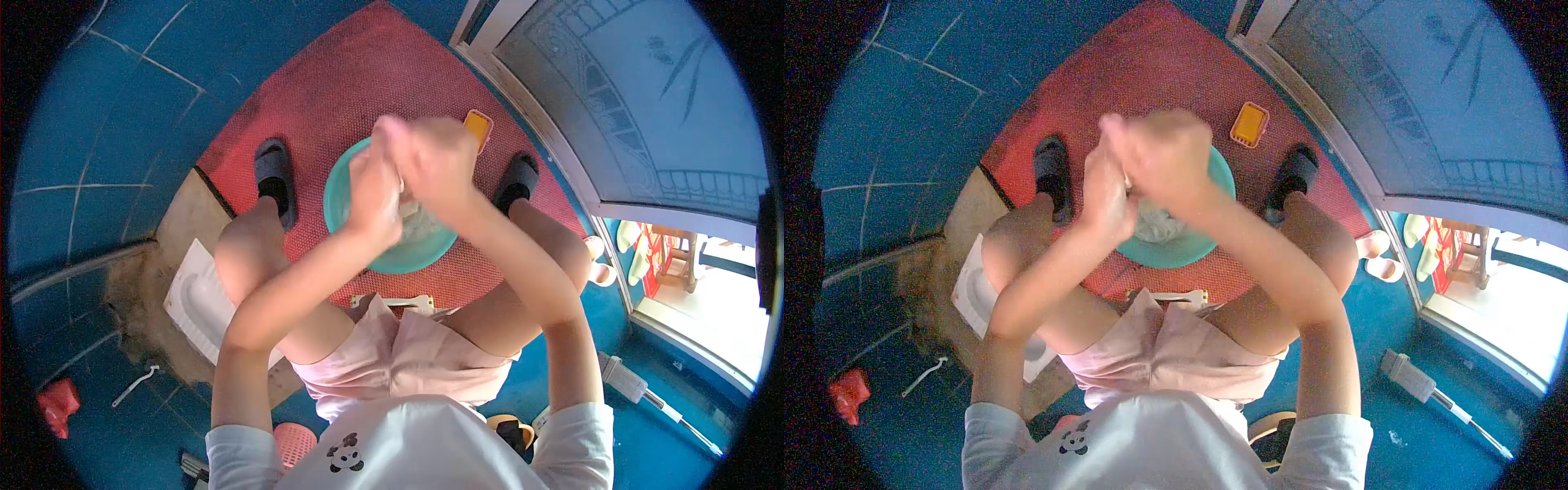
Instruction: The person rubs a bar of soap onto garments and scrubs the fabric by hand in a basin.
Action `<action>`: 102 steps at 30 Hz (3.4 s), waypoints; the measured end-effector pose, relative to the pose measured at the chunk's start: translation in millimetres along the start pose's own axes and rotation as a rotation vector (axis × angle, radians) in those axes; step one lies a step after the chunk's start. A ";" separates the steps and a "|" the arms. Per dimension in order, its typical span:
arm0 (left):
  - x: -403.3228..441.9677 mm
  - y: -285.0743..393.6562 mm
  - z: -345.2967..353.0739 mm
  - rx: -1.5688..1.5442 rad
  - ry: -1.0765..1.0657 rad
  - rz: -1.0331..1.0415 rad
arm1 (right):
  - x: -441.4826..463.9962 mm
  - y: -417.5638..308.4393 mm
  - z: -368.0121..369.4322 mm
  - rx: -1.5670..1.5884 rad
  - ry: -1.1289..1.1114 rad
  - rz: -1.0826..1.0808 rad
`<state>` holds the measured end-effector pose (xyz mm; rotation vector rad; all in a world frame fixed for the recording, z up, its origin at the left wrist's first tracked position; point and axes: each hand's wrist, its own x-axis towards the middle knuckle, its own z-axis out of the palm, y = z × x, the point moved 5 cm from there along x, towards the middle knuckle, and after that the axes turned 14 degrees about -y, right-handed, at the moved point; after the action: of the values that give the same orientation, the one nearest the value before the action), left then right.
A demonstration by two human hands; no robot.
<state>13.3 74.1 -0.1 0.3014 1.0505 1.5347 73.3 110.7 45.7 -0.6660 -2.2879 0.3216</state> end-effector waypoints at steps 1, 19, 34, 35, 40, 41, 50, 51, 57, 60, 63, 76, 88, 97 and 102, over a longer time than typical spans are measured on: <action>15.3 -7.5 -15.4 -0.006 0.004 0.006 | -4.3 -9.5 1.5 0.002 -0.005 -0.008; -9.2 10.3 11.9 -0.263 0.163 -0.300 | -12.5 -24.7 3.4 0.021 -0.057 -0.278; 6.2 -15.8 -13.8 -0.243 -0.095 -0.270 | -15.6 -4.2 24.0 0.084 -0.109 -0.001; 1.8 -10.0 -14.5 -0.140 0.074 -0.273 | -12.8 8.7 26.6 0.157 -0.117 0.187; 13.9 -19.7 -25.2 -0.285 0.046 -0.329 | -16.5 0.0 30.1 0.131 -0.174 0.010; 23.3 -38.2 -44.1 -0.280 0.042 -0.331 | -15.7 28.3 41.4 0.167 -0.136 0.209; 45.8 -44.4 -57.9 -0.360 -0.370 -0.261 | -20.1 -12.5 23.1 0.101 -0.114 -0.049; 57.8 -54.5 -65.7 -0.580 -0.754 -0.190 | -22.3 -14.5 23.2 0.105 -0.116 -0.051; 18.7 -28.7 -31.4 -0.198 0.084 -0.284 | -26.0 -12.3 24.1 0.145 -0.192 0.011; 26.7 -39.1 -40.0 -0.425 -0.149 -0.199 | -28.1 -11.0 23.1 0.171 -0.168 0.007; 10.1 -13.5 -8.6 -0.343 0.101 -0.250 | -24.4 14.0 29.1 0.248 -0.092 0.277; 28.1 29.4 -22.2 -0.187 -0.317 -0.141 | -22.0 21.0 8.0 1.027 -0.934 0.449; 15.9 28.8 -16.8 0.184 -0.395 -0.175 | -15.2 23.6 -15.3 0.210 -0.440 0.227; 9.9 25.4 -5.2 0.525 -0.708 -0.103 | -14.2 28.3 -22.5 0.151 -0.406 0.259; -2.2 39.9 -3.3 1.387 -0.522 0.568 | -13.0 24.4 -26.1 0.149 -0.395 0.245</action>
<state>-14.7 74.7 28.7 1.9592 1.4975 0.8113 108.6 125.0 46.8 -0.8685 -2.5187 0.7925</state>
